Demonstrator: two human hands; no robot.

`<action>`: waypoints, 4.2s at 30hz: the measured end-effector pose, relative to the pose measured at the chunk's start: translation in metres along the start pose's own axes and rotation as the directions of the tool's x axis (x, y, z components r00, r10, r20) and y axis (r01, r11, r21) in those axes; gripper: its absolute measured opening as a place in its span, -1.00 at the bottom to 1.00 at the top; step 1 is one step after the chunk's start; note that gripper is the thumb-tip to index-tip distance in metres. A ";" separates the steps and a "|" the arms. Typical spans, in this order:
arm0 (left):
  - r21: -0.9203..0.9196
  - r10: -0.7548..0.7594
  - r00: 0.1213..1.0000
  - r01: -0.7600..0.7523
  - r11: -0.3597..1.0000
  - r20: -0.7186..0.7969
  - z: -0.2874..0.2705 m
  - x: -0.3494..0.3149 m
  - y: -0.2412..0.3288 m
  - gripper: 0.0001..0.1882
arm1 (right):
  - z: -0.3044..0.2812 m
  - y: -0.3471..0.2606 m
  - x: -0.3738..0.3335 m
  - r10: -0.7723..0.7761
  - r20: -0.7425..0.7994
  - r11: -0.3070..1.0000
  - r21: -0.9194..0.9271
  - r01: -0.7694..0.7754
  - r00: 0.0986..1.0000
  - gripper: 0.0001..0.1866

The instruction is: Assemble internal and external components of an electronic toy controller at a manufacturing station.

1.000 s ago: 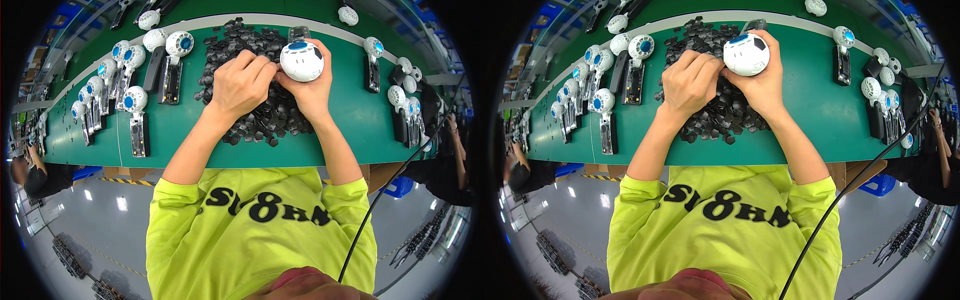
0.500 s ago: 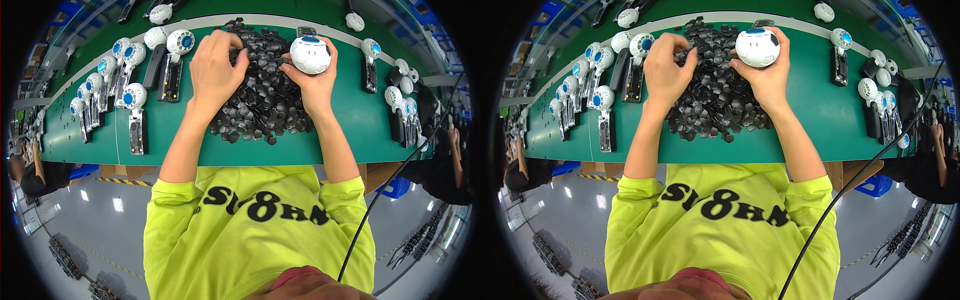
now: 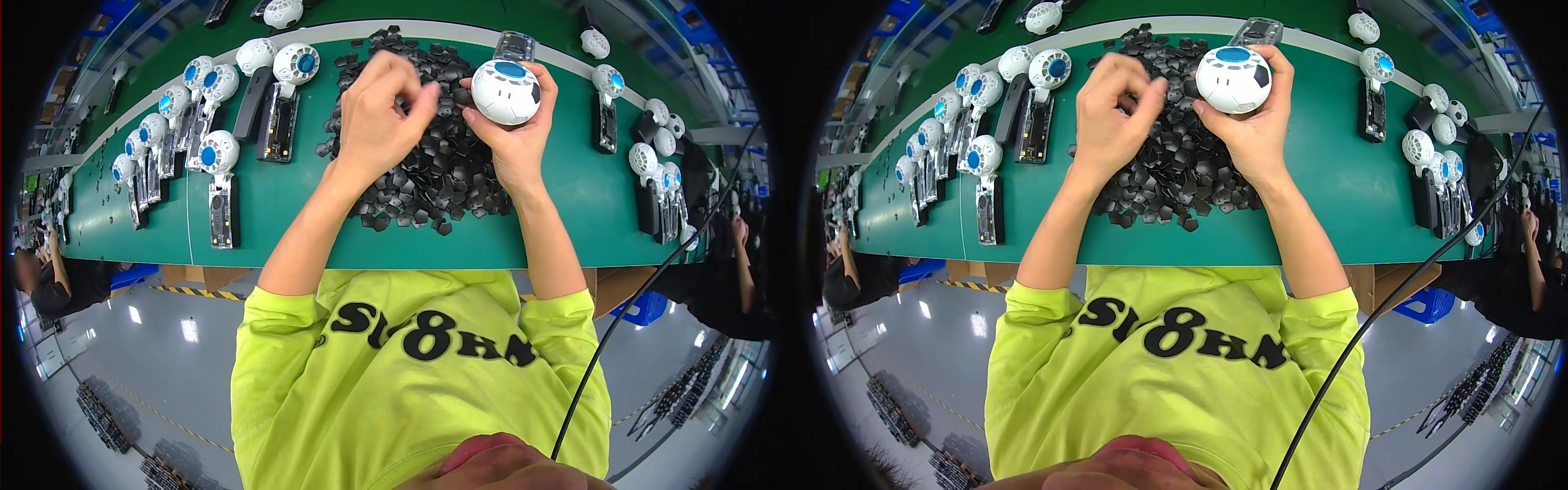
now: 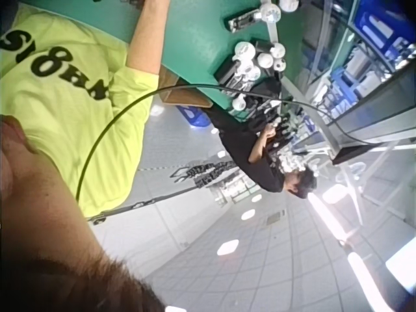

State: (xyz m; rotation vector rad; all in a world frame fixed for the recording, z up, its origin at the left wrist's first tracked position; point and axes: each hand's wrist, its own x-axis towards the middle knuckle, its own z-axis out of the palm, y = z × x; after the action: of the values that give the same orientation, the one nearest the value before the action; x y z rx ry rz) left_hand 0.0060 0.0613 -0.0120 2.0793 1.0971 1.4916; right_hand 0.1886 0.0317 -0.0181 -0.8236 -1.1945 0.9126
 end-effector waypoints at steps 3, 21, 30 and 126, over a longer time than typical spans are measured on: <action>-0.262 -0.142 0.990 0.134 0.956 -0.012 0.008 0.002 0.011 -0.88 | -0.002 0.003 0.001 -0.009 0.015 1.000 0.006 0.009 1.000 -0.09; -0.390 0.013 0.999 0.000 0.921 0.031 0.006 0.005 0.004 -0.80 | 0.004 0.004 0.001 -0.035 0.050 0.987 0.158 0.027 0.998 -0.12; -0.355 0.058 0.996 -0.080 0.931 -0.074 -0.001 -0.004 0.028 -0.85 | -0.009 0.002 -0.007 -0.128 0.158 0.990 0.081 0.117 0.979 -0.13; -0.371 -0.023 0.991 0.070 0.926 0.130 0.002 -0.010 0.046 -0.93 | -0.009 -0.007 0.000 -0.404 0.147 0.891 -0.162 0.425 0.903 -0.20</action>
State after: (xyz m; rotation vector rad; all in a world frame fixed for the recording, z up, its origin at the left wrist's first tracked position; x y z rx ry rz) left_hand 0.0240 0.0246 0.0112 1.8360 0.7394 1.4007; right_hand 0.1987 0.0282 -0.0135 -0.6355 -1.5023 0.4993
